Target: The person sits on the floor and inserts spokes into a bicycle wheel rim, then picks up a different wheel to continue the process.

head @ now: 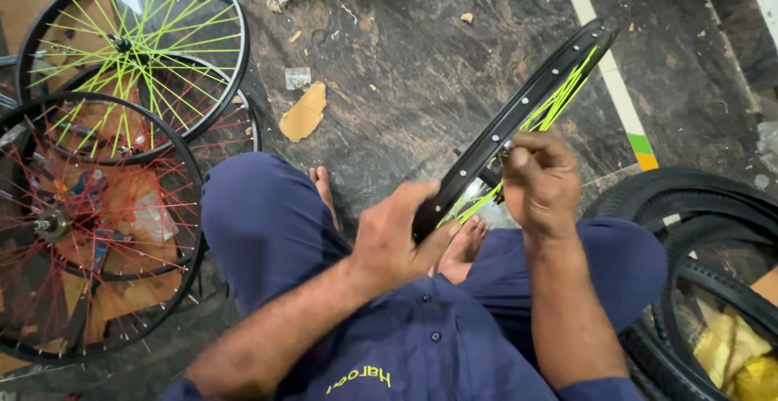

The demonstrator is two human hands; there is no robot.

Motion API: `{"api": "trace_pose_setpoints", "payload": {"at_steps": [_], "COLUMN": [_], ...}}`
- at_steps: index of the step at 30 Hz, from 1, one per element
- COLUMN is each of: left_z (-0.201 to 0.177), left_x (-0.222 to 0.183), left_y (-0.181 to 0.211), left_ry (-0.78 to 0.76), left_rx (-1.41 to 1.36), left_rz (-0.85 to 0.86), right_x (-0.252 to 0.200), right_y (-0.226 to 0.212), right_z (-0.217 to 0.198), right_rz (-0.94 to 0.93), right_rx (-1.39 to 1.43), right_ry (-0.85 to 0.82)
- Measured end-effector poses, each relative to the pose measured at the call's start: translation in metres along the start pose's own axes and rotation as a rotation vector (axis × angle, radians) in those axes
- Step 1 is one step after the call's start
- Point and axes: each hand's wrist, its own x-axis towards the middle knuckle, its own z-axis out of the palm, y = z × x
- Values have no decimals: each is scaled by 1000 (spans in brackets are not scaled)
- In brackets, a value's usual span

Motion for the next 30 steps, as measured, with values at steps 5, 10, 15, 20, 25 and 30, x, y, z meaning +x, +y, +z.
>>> {"api": "trace_pose_setpoints", "payload": {"at_steps": [5,10,15,20,25,30], "left_z": [7,8,4,10,5,5], "left_x": [27,16,5,-4,-2,-3], "left_y": [2,-2,-3,-7,-14,-13], "left_ry": [-175,-192,-125,-158,-96,-80], "left_rx": [11,0,-42,-63,-130,-66], "left_rz": [-178,-157,-87,-190,-232,-191], "right_x": [3,-2,-12,-25,-1,-21], "right_y": [-3,-22,-1,28,-21,18], "right_z": [10,14,17,37,24,52], "right_rz": [-61,186,-50,-143,390,-513], "right_rx": [-81,12,-140,-782,-448,-1280], "right_ry": [-124,-85,-145,152,-253,231]}}
